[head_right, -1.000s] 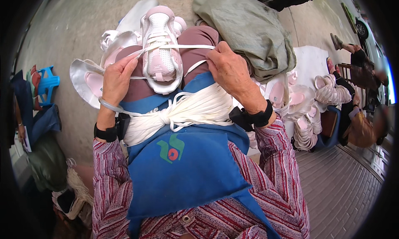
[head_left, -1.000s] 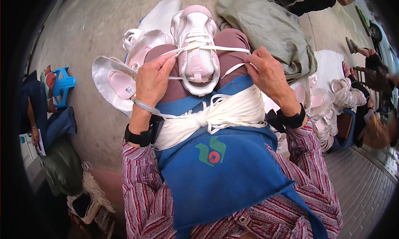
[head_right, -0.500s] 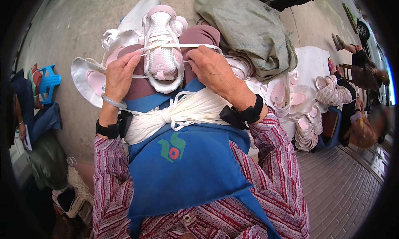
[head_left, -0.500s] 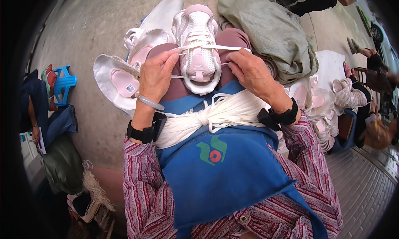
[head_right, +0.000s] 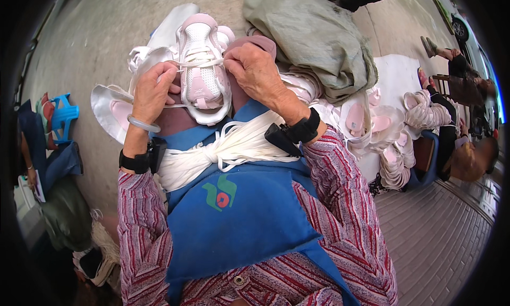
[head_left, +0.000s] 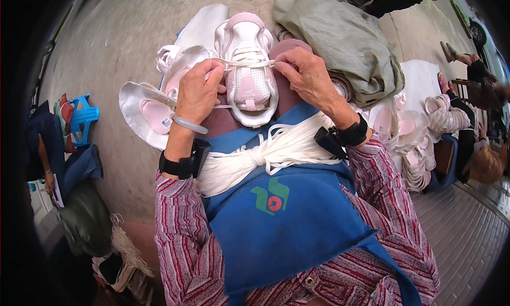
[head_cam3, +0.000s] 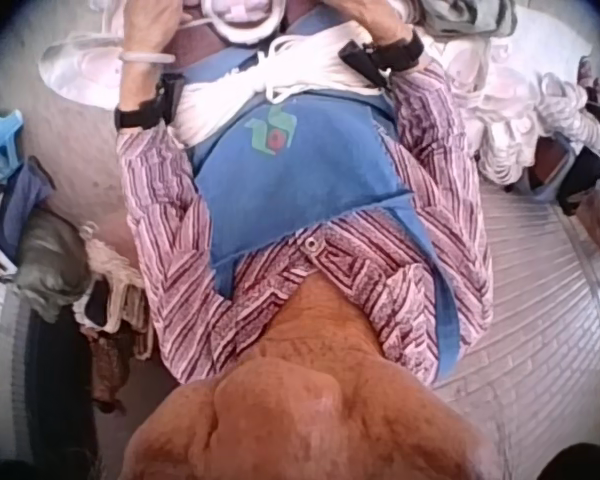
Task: Thread laces through the eyelets of several pairs of pink and white sneakers.
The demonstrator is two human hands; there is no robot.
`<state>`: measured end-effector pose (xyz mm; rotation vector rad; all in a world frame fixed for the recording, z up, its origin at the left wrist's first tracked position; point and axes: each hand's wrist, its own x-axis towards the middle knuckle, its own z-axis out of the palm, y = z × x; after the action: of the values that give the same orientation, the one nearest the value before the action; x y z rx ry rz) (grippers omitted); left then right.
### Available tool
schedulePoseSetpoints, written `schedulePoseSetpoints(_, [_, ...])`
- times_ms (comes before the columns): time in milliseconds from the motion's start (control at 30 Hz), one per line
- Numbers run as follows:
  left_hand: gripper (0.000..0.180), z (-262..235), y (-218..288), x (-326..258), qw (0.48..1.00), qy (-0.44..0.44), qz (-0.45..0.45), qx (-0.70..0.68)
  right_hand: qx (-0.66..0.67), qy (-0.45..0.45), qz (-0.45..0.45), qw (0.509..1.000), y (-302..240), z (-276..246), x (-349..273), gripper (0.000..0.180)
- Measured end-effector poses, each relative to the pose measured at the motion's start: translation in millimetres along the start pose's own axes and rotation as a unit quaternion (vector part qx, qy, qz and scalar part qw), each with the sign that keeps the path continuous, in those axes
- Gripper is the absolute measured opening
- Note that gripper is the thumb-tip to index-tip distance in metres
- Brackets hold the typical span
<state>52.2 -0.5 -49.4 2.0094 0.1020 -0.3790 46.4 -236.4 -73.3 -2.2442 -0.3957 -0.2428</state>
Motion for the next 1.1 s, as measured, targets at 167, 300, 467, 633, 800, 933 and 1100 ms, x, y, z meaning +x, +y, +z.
schedulePoseSetpoints(167, [0.025,3.2,1.4,0.2,1.000,0.010,0.023,0.015,0.098,-0.062,0.128,0.985,-2.3,0.1,-4.8,0.019])
schedulePoseSetpoints(300, [0.020,6.6,-19.0,8.2,0.962,0.074,0.210,0.159,0.057,-0.045,0.100,0.992,-3.4,3.5,-1.5,0.018])
schedulePoseSetpoints(467, [0.016,10.7,-16.7,9.0,0.981,0.054,0.157,0.097,0.067,-0.039,0.108,0.991,-7.2,3.9,0.5,0.019])
schedulePoseSetpoints(633, [0.015,19.5,-14.5,2.1,0.937,0.112,0.270,0.189,-0.051,0.005,-0.015,0.999,-17.5,13.1,-4.9,0.014])
schedulePoseSetpoints(800, [0.024,18.5,-7.1,-12.5,0.956,0.119,0.219,0.154,0.001,0.003,-0.012,1.000,-9.5,10.6,-0.6,0.021])
schedulePoseSetpoints(933, [0.043,26.2,-5.0,-24.4,0.854,0.185,0.307,0.377,-0.099,0.029,-0.041,0.994,-22.7,5.5,-8.7,0.032])
schedulePoseSetpoints(1100, [0.047,29.9,-10.5,-21.7,0.850,0.170,0.270,0.418,-0.151,-0.083,0.053,0.984,-45.9,6.2,-13.9,0.036])
